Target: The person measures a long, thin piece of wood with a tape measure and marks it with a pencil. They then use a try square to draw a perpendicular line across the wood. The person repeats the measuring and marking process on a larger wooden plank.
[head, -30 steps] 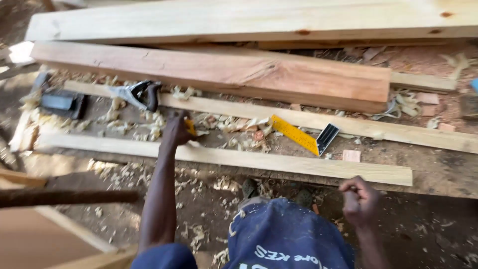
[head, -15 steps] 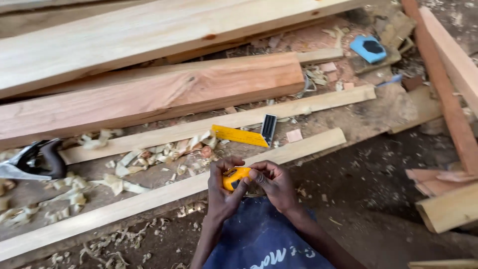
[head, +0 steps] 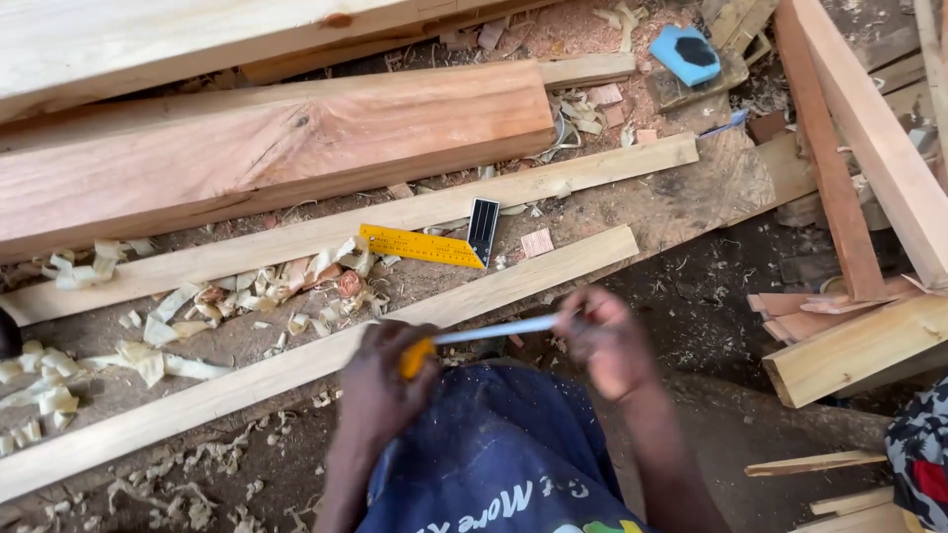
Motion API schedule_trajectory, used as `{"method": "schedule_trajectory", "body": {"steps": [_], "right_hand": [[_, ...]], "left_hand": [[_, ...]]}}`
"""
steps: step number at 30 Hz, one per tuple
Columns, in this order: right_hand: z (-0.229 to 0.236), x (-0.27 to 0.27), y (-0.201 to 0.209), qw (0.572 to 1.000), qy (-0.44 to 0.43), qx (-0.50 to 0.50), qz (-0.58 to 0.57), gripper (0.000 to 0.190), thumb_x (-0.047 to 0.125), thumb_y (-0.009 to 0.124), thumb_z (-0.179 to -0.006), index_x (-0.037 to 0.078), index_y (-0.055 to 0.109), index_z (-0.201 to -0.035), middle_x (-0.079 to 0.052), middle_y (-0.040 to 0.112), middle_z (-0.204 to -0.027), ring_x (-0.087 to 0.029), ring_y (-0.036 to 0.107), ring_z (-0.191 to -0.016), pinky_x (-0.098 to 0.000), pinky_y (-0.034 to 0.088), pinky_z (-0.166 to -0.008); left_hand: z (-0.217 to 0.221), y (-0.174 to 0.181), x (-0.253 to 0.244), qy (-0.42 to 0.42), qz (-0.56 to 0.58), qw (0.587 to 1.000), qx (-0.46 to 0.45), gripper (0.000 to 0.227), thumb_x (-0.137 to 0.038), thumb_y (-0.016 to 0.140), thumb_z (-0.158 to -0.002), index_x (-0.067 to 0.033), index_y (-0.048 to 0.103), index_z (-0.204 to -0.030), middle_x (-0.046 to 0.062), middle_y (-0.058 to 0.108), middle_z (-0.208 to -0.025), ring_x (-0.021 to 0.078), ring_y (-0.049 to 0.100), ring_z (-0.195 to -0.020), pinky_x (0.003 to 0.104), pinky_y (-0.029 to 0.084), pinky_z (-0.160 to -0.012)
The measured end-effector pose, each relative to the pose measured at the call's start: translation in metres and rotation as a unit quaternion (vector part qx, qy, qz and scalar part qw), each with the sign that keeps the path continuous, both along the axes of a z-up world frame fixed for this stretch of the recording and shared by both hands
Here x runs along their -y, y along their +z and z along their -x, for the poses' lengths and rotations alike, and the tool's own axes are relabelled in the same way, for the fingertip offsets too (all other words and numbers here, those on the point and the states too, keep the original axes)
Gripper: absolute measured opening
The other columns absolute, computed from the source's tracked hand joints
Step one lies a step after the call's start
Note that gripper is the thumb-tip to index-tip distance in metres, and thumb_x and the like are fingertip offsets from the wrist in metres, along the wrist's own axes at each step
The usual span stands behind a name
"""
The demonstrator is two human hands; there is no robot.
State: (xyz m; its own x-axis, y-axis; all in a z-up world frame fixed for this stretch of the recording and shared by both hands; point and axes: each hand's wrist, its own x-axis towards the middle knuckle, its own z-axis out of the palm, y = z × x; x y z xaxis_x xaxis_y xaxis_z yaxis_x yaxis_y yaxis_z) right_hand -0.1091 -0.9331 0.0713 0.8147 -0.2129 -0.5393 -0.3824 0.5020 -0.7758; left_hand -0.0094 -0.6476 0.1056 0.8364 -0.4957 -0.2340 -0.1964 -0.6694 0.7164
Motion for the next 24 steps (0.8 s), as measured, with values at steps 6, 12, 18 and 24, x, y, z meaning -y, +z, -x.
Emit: {"method": "schedule_trajectory", "body": {"steps": [6,12,18,24], "right_hand": [[-0.023,0.123,-0.024,0.953,-0.246,-0.070,0.165,0.025,0.003,0.078,-0.085,0.013,0.070,-0.107,-0.006,0.071,-0.110,-0.007,0.064,-0.077,-0.0149,0.045,-0.043],[-0.042,0.141,-0.066,0.954,-0.132,-0.130,0.237,0.034,0.020,0.088,-0.077,0.022,0.071,-0.107,0.005,0.077,-0.100,-0.004,0.070,-0.083,-0.0148,0.039,-0.048],[-0.034,0.129,-0.068,0.941,-0.150,-0.104,0.283,0.031,0.021,0.087,-0.079,0.018,0.074,-0.107,-0.001,0.079,-0.117,0.005,0.063,-0.066,-0.0127,0.034,-0.037],[-0.033,0.130,-0.091,0.937,-0.159,0.016,0.310,0.023,0.012,0.087,-0.087,0.009,0.074,-0.106,-0.012,0.078,-0.113,-0.022,0.080,-0.106,-0.0221,0.070,-0.088]], "left_hand": [[-0.018,0.006,-0.068,0.154,-0.118,0.981,-0.025,0.031,-0.029,0.072,-0.083,-0.0207,0.074,-0.113,0.013,0.060,-0.145,0.0308,0.060,-0.124,0.056,0.058,-0.094],[-0.014,-0.025,-0.123,0.225,-0.199,0.953,0.036,0.035,-0.045,0.078,-0.085,-0.0200,0.079,-0.111,0.014,0.070,-0.129,0.0312,0.058,-0.124,0.053,0.054,-0.087],[0.003,-0.074,-0.165,0.272,-0.241,0.922,0.136,0.028,-0.035,0.084,-0.089,-0.0192,0.081,-0.112,0.009,0.070,-0.111,0.0264,0.054,-0.105,0.045,0.047,-0.080],[0.008,-0.083,-0.176,0.303,-0.180,0.926,0.139,0.029,-0.035,0.088,-0.090,-0.0167,0.080,-0.111,0.007,0.064,-0.109,0.0264,0.050,-0.108,0.045,0.046,-0.083]]}}
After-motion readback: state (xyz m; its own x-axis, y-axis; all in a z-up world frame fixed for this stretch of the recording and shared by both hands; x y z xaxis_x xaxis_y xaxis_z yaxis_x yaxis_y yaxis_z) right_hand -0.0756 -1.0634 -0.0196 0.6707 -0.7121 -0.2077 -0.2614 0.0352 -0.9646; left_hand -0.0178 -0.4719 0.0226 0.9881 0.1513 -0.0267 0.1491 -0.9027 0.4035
